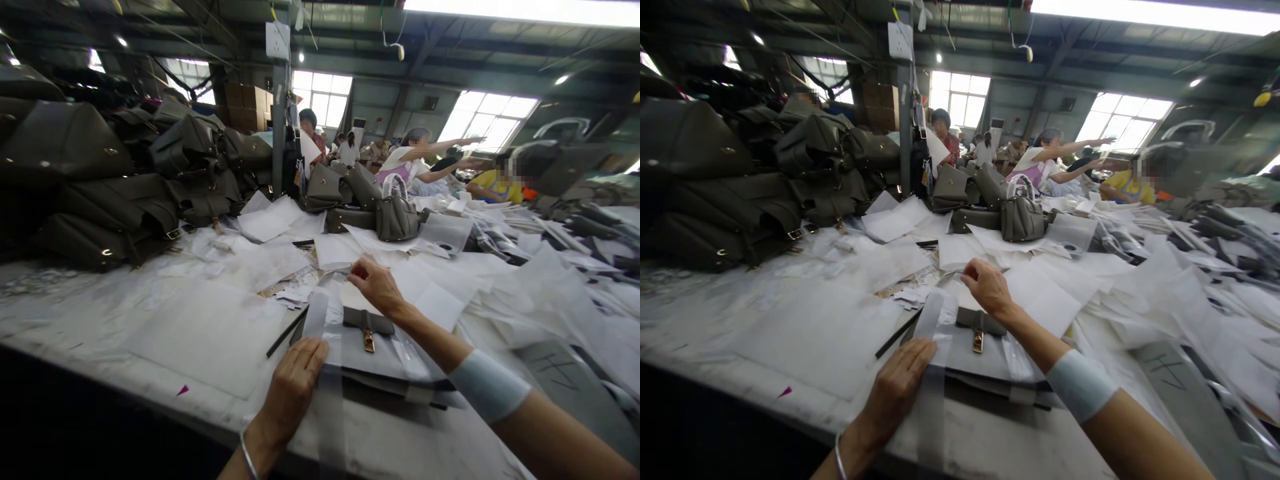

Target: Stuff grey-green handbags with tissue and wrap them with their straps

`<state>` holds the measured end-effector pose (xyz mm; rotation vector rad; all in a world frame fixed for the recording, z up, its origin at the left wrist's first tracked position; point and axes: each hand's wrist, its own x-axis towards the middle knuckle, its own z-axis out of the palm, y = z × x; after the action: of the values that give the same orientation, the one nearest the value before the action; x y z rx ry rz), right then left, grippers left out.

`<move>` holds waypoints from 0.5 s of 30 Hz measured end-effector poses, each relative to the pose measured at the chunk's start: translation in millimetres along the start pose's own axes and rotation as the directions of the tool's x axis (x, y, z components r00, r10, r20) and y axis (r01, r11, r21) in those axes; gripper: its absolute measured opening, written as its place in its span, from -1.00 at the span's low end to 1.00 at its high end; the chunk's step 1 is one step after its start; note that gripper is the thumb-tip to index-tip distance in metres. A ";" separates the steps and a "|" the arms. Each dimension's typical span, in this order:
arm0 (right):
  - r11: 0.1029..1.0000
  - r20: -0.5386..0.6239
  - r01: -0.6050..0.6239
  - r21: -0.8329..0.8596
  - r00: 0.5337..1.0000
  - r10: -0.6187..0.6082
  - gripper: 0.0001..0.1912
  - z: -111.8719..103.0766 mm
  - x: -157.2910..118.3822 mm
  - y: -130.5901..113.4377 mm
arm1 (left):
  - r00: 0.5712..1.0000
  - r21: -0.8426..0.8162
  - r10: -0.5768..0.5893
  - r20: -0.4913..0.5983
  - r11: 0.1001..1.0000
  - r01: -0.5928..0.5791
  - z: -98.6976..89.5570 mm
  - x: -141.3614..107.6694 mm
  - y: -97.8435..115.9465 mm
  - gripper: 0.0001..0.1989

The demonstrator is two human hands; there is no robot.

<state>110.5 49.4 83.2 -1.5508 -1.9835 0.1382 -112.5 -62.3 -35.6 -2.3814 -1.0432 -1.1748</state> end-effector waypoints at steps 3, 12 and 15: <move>0.995 0.253 0.079 0.067 0.963 -0.093 -0.94 6.7 -23.0 -1.8 | 1.000 -0.007 -0.007 0.001 1.000 0.007 0.6 -1.2 0.0 -0.62; 0.994 0.517 0.094 -0.048 0.854 -0.056 -0.70 43.6 -33.9 0.8 | 1.000 -0.013 -0.006 0.027 1.000 0.007 -1.0 -1.9 0.7 -0.59; 0.996 0.527 0.022 -0.082 0.849 0.025 -0.66 49.3 -24.9 -1.0 | 0.999 -0.002 -0.010 0.041 1.000 0.010 -2.3 -1.5 0.1 -0.54</move>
<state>87.3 40.2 34.0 -1.6989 -2.4334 0.5420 -114.4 -64.3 -35.2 -2.4143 -1.0679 -1.1356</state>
